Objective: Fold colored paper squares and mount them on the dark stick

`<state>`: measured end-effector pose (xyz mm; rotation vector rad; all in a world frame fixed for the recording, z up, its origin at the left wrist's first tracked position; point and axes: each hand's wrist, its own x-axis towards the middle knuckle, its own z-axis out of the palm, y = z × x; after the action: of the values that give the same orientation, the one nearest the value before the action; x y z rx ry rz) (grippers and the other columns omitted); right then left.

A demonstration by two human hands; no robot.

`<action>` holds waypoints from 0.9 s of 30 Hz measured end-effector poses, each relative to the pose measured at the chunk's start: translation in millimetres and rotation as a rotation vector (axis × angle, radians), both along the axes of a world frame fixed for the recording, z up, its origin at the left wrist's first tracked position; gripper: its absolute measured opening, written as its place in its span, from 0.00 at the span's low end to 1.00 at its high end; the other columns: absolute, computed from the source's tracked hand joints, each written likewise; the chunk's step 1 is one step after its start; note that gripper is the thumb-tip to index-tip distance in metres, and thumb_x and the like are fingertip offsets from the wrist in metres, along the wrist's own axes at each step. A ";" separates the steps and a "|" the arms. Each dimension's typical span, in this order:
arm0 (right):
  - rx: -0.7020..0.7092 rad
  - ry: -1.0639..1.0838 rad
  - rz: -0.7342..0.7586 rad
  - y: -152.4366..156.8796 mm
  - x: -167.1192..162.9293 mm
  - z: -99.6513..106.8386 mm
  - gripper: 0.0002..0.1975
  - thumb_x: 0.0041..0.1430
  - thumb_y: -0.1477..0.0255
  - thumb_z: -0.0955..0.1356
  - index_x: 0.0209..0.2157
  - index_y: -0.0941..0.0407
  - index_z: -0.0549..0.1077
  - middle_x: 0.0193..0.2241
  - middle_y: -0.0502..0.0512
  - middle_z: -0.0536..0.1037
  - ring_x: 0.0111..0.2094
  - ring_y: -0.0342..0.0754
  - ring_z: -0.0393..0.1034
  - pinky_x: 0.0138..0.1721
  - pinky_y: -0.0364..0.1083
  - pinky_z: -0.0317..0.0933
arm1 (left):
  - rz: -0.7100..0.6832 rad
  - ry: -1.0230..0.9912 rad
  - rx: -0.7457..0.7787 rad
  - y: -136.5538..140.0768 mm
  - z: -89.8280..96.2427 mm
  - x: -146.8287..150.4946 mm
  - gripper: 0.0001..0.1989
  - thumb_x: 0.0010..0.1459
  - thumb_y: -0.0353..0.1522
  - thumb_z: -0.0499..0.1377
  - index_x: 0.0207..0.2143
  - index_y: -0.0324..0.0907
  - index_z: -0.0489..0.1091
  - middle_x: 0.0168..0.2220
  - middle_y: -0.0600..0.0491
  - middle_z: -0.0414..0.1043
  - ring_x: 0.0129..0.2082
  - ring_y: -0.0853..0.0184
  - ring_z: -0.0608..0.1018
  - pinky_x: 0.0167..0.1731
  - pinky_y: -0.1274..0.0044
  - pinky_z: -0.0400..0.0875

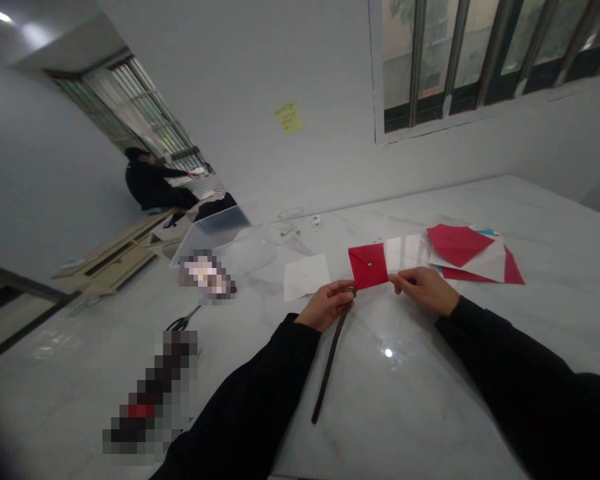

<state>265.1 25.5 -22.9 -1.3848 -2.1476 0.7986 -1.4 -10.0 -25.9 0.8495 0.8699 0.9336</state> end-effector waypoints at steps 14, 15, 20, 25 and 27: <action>0.109 0.123 -0.204 -6.9 -2.0 7.6 0.33 0.60 0.46 0.62 0.58 0.54 0.67 0.19 0.47 0.69 0.19 0.45 0.62 0.23 0.44 0.53 | -0.119 0.138 0.056 -3.9 2.3 0.9 0.23 0.43 0.35 0.73 0.43 0.40 0.77 0.37 0.50 0.75 0.33 0.70 0.74 0.37 0.76 0.65; 0.116 0.135 -0.198 -7.2 -2.4 8.2 0.33 0.61 0.47 0.62 0.59 0.54 0.65 0.19 0.46 0.69 0.19 0.45 0.62 0.23 0.44 0.54 | -0.137 0.156 0.070 -3.9 1.8 0.4 0.23 0.43 0.35 0.72 0.44 0.41 0.77 0.38 0.50 0.75 0.33 0.70 0.73 0.36 0.76 0.65; 0.103 0.081 -0.155 -5.4 -2.5 6.8 0.30 0.61 0.47 0.61 0.51 0.55 0.73 0.22 0.51 0.74 0.21 0.46 0.65 0.24 0.44 0.56 | -0.139 0.183 0.088 -3.6 1.6 -0.5 0.23 0.44 0.36 0.72 0.44 0.41 0.77 0.37 0.50 0.75 0.32 0.71 0.73 0.35 0.77 0.64; 0.089 0.024 -0.090 -0.7 -0.7 2.4 0.27 0.61 0.48 0.60 0.37 0.55 0.78 0.25 0.55 0.78 0.25 0.49 0.68 0.28 0.46 0.58 | -0.101 0.139 0.044 -2.7 2.6 0.9 0.25 0.41 0.35 0.73 0.44 0.39 0.76 0.36 0.50 0.75 0.31 0.70 0.74 0.36 0.76 0.64; 0.081 0.006 -0.049 0.6 -0.8 1.4 0.28 0.61 0.48 0.60 0.31 0.55 0.78 0.24 0.54 0.77 0.25 0.48 0.67 0.28 0.46 0.56 | -0.074 0.119 0.031 -1.7 2.5 0.9 0.26 0.40 0.35 0.73 0.44 0.39 0.76 0.36 0.51 0.75 0.31 0.71 0.73 0.35 0.77 0.64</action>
<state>264.3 26.1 -21.5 -1.3868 -2.1092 0.6884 -0.5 -11.7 -23.4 0.9659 0.9218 0.8400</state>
